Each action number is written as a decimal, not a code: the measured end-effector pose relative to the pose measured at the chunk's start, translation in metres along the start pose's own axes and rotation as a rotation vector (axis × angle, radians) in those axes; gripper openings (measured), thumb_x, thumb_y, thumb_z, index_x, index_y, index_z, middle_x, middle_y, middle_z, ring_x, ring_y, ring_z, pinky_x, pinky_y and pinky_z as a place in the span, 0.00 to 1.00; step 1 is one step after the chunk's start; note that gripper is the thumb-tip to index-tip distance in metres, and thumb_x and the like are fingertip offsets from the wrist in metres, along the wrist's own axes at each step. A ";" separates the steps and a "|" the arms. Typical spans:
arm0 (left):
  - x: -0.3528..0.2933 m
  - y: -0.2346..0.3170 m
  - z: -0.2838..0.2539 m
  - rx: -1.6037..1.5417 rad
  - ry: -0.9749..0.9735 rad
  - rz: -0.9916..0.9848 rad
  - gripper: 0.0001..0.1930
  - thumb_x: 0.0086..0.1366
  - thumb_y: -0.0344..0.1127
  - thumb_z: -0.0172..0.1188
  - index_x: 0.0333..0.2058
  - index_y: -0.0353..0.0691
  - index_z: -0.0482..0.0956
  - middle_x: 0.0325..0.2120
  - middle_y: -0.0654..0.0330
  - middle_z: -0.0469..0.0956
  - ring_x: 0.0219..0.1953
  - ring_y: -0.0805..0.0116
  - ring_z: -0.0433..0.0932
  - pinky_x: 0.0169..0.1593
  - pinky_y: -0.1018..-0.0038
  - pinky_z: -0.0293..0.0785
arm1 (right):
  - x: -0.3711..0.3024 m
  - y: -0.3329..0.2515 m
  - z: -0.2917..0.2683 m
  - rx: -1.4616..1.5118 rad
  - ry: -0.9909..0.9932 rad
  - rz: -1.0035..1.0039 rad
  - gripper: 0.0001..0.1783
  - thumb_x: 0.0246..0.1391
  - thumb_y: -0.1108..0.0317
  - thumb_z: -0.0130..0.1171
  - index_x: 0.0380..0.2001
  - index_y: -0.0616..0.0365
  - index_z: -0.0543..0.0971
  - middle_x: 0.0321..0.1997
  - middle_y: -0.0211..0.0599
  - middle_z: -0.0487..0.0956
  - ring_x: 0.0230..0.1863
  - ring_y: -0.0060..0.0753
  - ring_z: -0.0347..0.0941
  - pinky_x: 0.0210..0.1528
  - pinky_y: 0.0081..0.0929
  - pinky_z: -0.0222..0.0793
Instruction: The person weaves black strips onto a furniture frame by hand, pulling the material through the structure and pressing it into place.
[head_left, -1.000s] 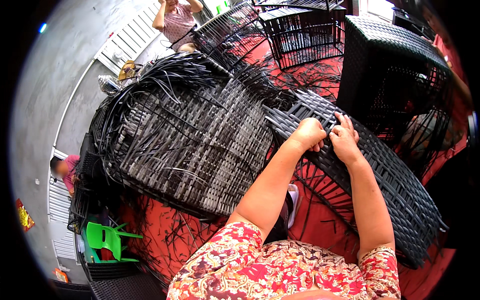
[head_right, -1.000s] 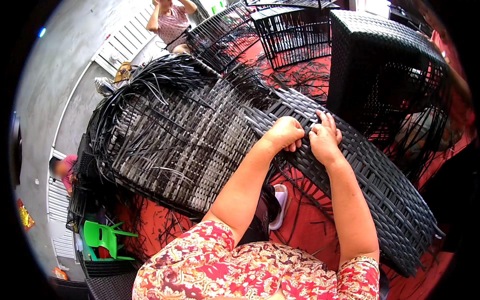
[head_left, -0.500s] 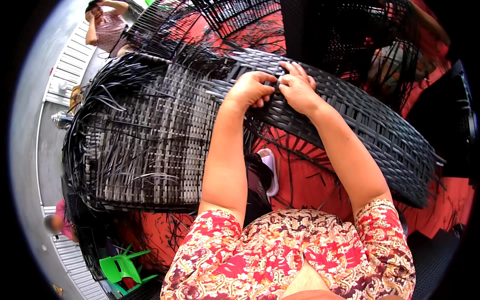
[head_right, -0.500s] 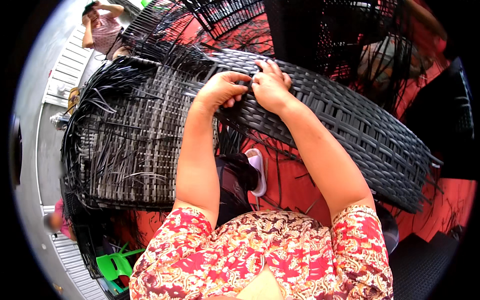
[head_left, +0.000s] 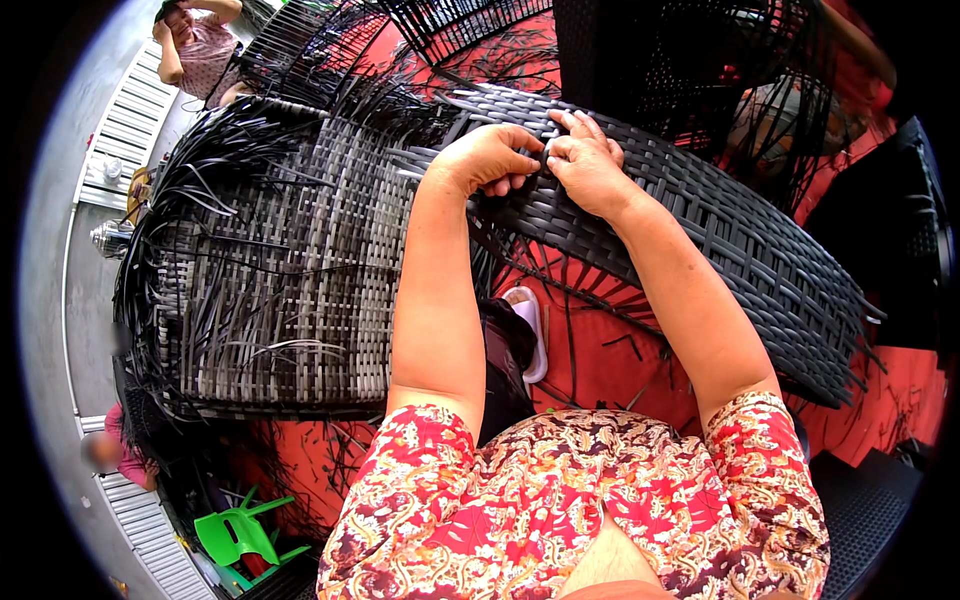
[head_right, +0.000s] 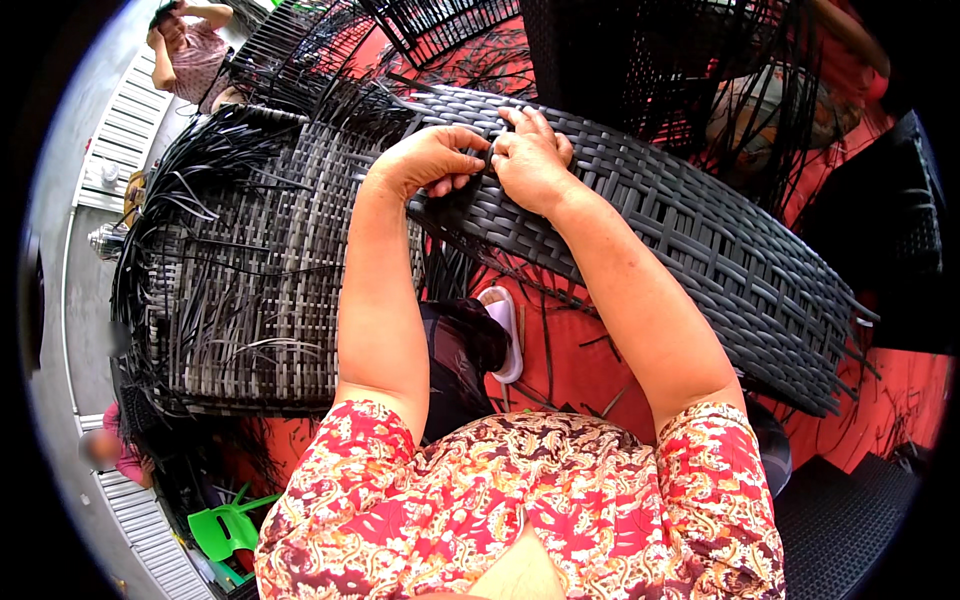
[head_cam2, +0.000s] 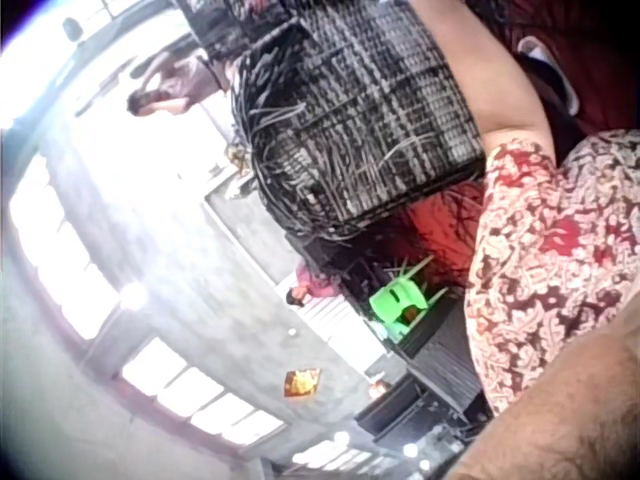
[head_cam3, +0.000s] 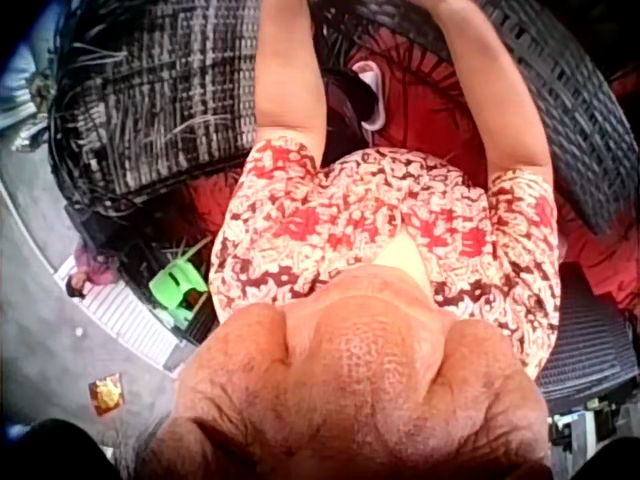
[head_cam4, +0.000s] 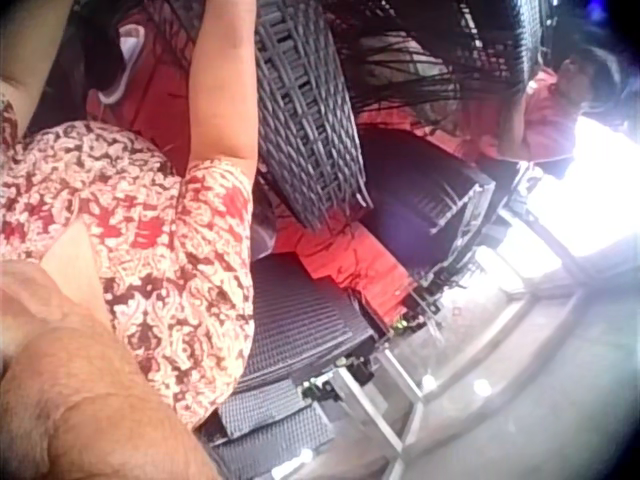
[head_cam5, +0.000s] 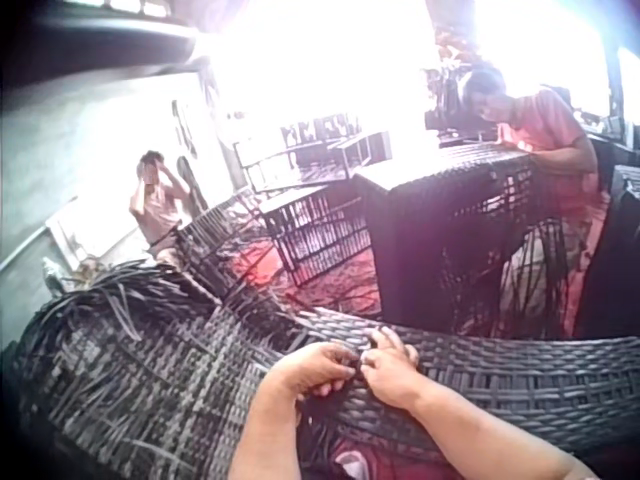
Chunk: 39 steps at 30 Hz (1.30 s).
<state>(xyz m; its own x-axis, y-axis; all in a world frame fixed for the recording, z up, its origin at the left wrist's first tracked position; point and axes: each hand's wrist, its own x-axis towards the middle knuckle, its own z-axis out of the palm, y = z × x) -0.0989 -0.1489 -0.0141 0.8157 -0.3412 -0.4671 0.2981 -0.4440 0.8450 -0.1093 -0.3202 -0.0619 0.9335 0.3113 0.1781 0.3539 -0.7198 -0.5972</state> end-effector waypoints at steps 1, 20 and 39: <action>0.001 0.000 0.000 0.004 -0.004 -0.001 0.14 0.57 0.32 0.59 0.43 0.39 0.75 0.14 0.69 0.71 0.10 0.84 0.64 0.13 0.85 0.57 | 0.000 0.000 0.000 -0.007 0.002 -0.001 0.08 0.47 0.64 0.53 0.29 0.49 0.80 0.65 0.31 0.60 0.68 0.36 0.44 0.61 0.47 0.41; -0.013 -0.007 -0.019 -0.103 0.268 0.205 0.03 0.56 0.28 0.55 0.29 0.36 0.75 0.14 0.69 0.68 0.10 0.83 0.61 0.11 0.84 0.55 | 0.027 -0.033 -0.007 -0.158 0.007 -0.118 0.13 0.52 0.54 0.55 0.31 0.49 0.82 0.62 0.39 0.63 0.67 0.47 0.47 0.64 0.44 0.45; 0.007 -0.015 -0.005 0.661 0.581 0.104 0.15 0.45 0.42 0.66 0.28 0.38 0.82 0.24 0.53 0.80 0.28 0.64 0.80 0.37 0.72 0.74 | 0.036 0.001 0.013 0.529 0.013 -0.070 0.13 0.53 0.68 0.55 0.18 0.63 0.76 0.58 0.46 0.67 0.56 0.34 0.63 0.55 0.25 0.58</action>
<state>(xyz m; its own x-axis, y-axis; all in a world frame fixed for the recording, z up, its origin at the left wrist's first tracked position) -0.0947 -0.1402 -0.0288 0.9992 -0.0115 -0.0379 0.0076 -0.8834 0.4686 -0.0756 -0.3018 -0.0664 0.9106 0.3370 0.2391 0.3408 -0.2852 -0.8958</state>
